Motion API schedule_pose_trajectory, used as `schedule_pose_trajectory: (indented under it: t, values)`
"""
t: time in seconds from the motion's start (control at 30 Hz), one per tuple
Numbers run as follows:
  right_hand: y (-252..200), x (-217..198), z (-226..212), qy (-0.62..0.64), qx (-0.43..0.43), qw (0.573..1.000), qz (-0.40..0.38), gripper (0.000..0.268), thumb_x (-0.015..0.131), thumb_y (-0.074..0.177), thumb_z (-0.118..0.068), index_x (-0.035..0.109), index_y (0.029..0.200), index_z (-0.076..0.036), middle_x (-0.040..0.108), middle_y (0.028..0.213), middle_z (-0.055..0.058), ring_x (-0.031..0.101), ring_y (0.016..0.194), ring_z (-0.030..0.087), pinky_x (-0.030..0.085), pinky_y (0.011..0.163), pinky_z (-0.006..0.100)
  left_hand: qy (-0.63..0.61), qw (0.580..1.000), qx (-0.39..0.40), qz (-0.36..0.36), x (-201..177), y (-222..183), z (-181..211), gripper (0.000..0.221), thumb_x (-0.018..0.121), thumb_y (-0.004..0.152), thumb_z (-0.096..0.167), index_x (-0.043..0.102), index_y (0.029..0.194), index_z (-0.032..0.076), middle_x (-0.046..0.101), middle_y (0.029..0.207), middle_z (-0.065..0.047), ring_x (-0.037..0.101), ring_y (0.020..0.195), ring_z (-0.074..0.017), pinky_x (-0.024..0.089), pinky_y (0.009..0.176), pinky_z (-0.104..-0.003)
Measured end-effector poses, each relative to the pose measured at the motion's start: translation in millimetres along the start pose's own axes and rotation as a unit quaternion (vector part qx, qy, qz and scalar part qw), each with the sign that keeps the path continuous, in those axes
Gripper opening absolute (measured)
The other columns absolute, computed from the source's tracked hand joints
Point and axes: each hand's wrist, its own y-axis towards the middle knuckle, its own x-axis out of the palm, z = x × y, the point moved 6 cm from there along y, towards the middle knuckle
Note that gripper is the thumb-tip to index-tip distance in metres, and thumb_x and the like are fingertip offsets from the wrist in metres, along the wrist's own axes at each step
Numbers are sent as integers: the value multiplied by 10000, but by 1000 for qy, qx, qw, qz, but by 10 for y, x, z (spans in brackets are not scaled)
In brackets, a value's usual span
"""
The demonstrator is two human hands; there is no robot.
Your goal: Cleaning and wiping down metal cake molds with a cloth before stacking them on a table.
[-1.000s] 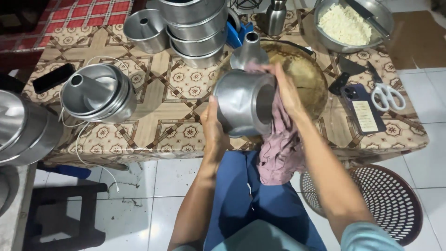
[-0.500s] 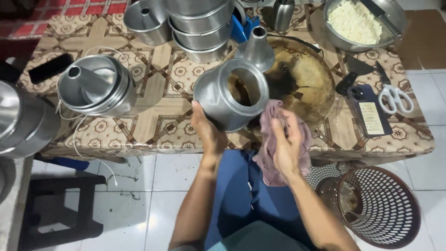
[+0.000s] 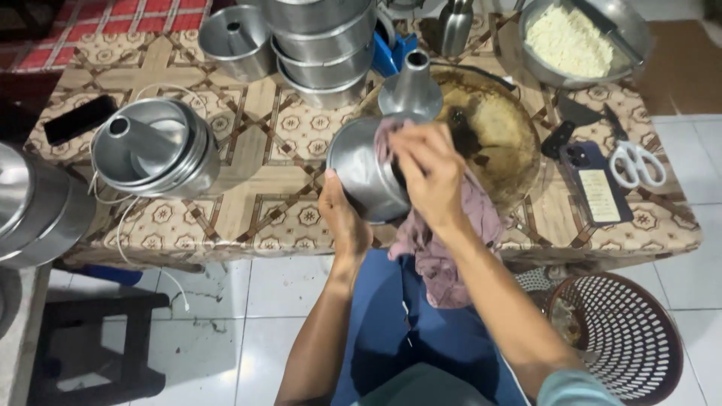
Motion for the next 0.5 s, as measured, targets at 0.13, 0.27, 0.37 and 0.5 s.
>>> schedule_pose_trajectory:
  t: [0.13, 0.27, 0.37, 0.5]
  values:
    - [-216, -30, -270, 6, 0, 1000, -18, 135, 764, 914, -12, 821, 1014, -83, 760, 993, 66, 676, 941, 272, 564, 882, 383, -11, 999, 24, -35, -137, 148, -230, 411, 622, 1021, 352, 664, 719, 77, 607, 630, -41, 610, 534, -151, 533, 548, -269]
    - [-6, -42, -53, -37, -44, 998, -11, 119, 729, 937, 34, 794, 1024, -15, 732, 977, 133, 648, 934, 336, 561, 868, 439, 1, 999, -23, -48, -152, 159, -283, 413, 582, 1042, 371, 708, 823, 45, 677, 744, -94, 670, 663, -182, 579, 677, -350]
    - [79, -69, 338, -58, -49, 997, -22, 118, 743, 929, 61, 788, 1023, 4, 729, 970, 144, 662, 922, 356, 565, 840, 458, -6, 999, -35, -16, -126, 51, -205, 413, 574, 1041, 402, 713, 847, 65, 691, 784, -117, 684, 688, -203, 591, 690, -397]
    - [9, -341, 268, -95, -20, 994, -46, 97, 729, 940, 78, 773, 1017, 38, 711, 946, 166, 666, 901, 380, 567, 810, 463, -15, 1000, -19, -11, -69, -17, -140, 395, 571, 1035, 385, 690, 861, 52, 683, 821, -121, 662, 717, -205, 585, 718, -421]
